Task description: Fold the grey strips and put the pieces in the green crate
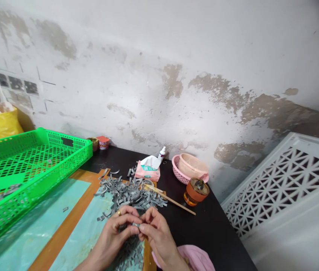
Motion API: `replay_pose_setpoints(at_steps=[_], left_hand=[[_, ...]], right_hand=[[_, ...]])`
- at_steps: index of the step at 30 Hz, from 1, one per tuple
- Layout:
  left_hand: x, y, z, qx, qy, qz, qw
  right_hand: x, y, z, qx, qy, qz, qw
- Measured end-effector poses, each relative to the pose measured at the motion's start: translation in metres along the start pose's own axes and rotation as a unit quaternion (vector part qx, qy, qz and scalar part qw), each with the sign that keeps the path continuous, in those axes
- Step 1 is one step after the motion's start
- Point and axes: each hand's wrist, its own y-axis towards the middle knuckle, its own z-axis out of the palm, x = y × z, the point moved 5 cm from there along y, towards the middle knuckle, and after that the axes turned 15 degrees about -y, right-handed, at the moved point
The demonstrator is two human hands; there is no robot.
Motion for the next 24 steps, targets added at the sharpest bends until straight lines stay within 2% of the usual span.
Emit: replay_pose_setpoints(at_steps=[9,15,21,24], left_hand=[[-0.001,-0.001,0.001,-0.002,-0.022,-0.001,1.000],[-0.002,-0.002,0.001,-0.018,-0.025,0.006,0.999],[-0.004,-0.001,0.004,-0.034,-0.056,-0.022,0.998],[-0.004,0.000,0.005,-0.032,-0.069,-0.034,0.997]], right_hand=[[-0.002,-0.003,0.006,0.021,0.061,0.012,0.998],[-0.005,-0.003,0.011,0.001,0.065,0.018,0.998],[-0.011,-0.001,0.011,-0.045,0.030,-0.019,0.998],[-0.011,-0.002,0.011,-0.041,0.030,-0.027,0.998]])
